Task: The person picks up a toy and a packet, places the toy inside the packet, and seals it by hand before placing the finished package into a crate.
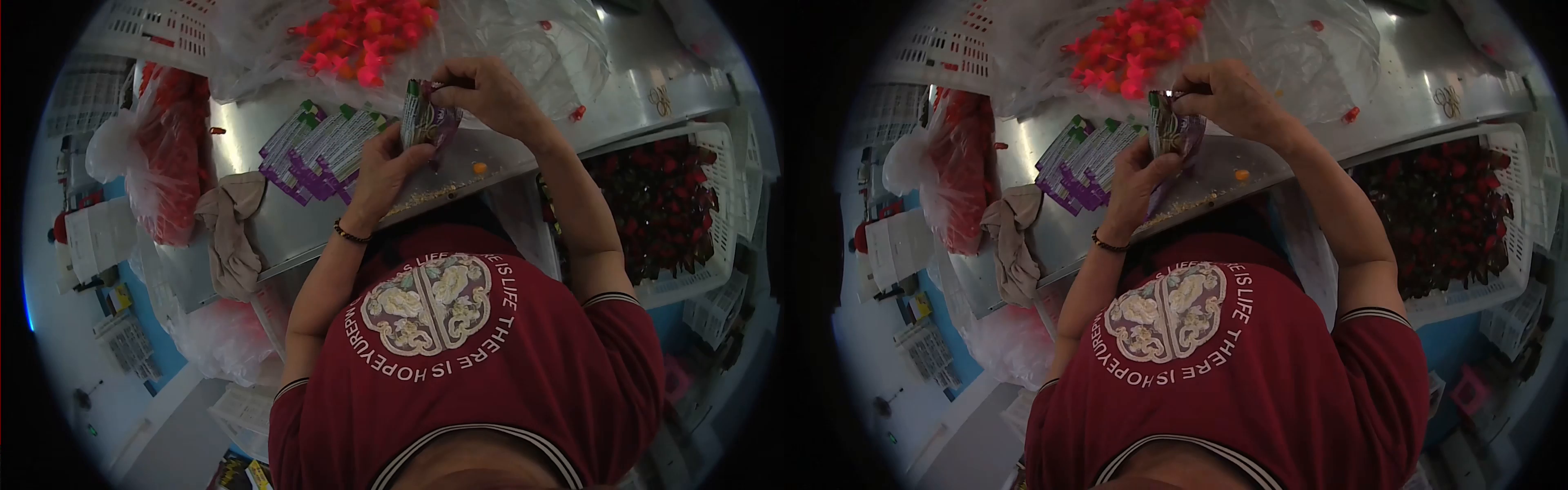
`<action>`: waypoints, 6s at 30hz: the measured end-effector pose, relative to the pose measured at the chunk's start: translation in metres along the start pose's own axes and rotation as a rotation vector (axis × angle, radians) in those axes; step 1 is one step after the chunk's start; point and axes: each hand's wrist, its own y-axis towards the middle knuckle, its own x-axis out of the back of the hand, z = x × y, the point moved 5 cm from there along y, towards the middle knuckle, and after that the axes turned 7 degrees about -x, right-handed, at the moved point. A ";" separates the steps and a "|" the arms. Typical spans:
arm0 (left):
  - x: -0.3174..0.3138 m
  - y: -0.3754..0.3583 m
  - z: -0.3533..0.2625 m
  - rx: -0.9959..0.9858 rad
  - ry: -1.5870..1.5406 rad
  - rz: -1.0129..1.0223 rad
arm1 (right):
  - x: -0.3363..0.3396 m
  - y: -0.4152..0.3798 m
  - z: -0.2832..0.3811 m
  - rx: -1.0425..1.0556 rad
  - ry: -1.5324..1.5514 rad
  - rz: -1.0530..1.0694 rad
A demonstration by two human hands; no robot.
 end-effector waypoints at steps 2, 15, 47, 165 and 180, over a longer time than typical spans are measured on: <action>0.005 0.001 0.010 0.086 -0.091 -0.023 | 0.015 -0.018 -0.020 -0.030 0.090 -0.079; 0.040 -0.003 0.021 -0.002 -0.011 -0.176 | 0.069 -0.294 -0.211 -0.403 1.150 -1.185; 0.045 -0.029 -0.006 -0.395 1.319 -0.104 | -0.028 0.112 -0.054 0.126 -0.920 -0.737; 0.053 -0.027 -0.043 -0.770 0.724 -0.565 | -0.097 0.018 0.020 0.081 0.020 -0.104; 0.072 -0.006 -0.022 -0.077 -0.180 -0.285 | -0.069 0.013 0.053 0.244 -0.127 -0.065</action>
